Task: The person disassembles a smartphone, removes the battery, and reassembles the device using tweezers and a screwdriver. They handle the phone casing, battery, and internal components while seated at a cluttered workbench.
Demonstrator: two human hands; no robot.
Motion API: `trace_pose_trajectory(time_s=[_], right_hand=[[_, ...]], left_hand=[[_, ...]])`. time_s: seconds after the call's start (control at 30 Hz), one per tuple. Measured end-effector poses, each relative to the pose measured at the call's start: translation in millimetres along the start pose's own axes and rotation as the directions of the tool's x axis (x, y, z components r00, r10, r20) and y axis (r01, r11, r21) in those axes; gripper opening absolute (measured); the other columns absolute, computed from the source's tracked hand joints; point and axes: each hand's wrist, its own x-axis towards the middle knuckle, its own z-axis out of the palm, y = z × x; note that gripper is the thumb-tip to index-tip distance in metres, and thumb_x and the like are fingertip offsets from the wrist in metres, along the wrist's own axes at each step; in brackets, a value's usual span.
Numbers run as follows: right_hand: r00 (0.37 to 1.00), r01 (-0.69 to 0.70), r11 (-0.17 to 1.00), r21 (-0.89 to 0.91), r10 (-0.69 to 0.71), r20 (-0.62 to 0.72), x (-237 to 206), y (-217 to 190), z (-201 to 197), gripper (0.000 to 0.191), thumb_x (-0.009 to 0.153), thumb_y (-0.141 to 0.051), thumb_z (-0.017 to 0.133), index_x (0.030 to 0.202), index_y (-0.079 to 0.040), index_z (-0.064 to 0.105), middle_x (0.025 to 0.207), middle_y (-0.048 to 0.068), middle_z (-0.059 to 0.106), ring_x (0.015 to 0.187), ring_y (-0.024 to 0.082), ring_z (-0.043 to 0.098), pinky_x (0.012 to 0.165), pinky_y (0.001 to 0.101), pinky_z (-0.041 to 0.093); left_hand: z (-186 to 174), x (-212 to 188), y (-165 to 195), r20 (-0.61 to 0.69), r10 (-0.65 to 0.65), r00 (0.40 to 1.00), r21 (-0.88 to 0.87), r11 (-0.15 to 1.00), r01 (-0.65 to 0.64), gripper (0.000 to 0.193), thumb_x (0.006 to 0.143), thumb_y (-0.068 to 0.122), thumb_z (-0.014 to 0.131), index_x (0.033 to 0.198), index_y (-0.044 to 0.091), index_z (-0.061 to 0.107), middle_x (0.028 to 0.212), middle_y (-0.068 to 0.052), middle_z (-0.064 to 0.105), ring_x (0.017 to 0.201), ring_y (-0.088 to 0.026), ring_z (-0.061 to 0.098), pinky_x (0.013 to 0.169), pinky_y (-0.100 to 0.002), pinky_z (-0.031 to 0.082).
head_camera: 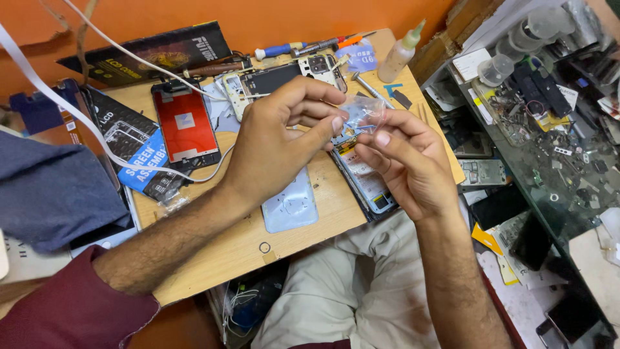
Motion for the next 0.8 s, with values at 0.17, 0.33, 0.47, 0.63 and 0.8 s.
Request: trace_pose_trajectory(time_s=[0.17,0.33,0.47,0.63,0.8], right_hand=[[1.000,0.027,0.995,-0.101,-0.028,-0.014,1.9,5.4,0.9,0.020,0.094,0.007,0.069,0.114,0.004,0.067,0.103,0.015,0.073,0.093,0.021,0.075,0.089,0.0351,0.064],[0.999,0.048,0.992,-0.119,-0.048,0.006,-1.0,4.0,1.0,0.014,0.096,0.006,0.069,0.109,0.004,0.066,0.103,0.012,0.072,0.092,0.020,0.074,0.089,0.0379,0.066],[0.996,0.085,0.988,-0.126,-0.087,-0.012,-3.3,3.3,0.5,0.013,0.096,0.003,0.070,0.108,0.003,0.064,0.103,0.010,0.071,0.092,0.018,0.074,0.086,0.0366,0.067],[0.986,0.118,0.971,-0.207,-0.139,-0.092,-6.3,-2.2,-9.9,0.013,0.097,0.000,0.071,0.107,0.003,0.064,0.103,0.014,0.073,0.087,0.018,0.074,0.081,0.0355,0.067],[0.931,0.207,0.913,-0.351,-0.294,-0.216,-23.6,-15.2,-29.5,0.013,0.100,0.000,0.071,0.112,0.002,0.066,0.106,0.014,0.074,0.086,0.016,0.072,0.080,0.0300,0.063]], left_hand=[[-0.6,0.8,1.2,-0.015,0.007,1.000,0.051,0.999,-0.006,0.022,0.099,0.007,0.070,0.118,-0.002,0.066,0.103,-0.008,0.076,0.090,-0.008,0.072,0.078,-0.023,0.063],[0.9,2.0,3.6,-0.018,0.074,0.997,0.145,0.987,-0.071,0.019,0.099,0.008,0.071,0.115,-0.002,0.067,0.103,-0.007,0.076,0.095,-0.009,0.072,0.083,-0.025,0.062],[2.0,0.7,5.5,-0.016,0.094,0.995,0.191,0.978,-0.089,0.018,0.099,0.008,0.071,0.113,-0.002,0.067,0.102,-0.007,0.076,0.095,-0.009,0.073,0.084,-0.024,0.062],[-7.7,2.2,2.6,-0.018,0.022,1.000,0.122,0.992,-0.020,0.022,0.099,0.007,0.066,0.119,-0.001,0.062,0.101,-0.005,0.073,0.094,-0.008,0.073,0.079,-0.026,0.065],[-22.2,19.0,2.9,-0.100,0.045,0.994,0.214,0.977,-0.022,0.019,0.100,0.006,0.065,0.114,0.001,0.055,0.099,-0.006,0.070,0.091,-0.012,0.073,0.076,-0.029,0.064]])
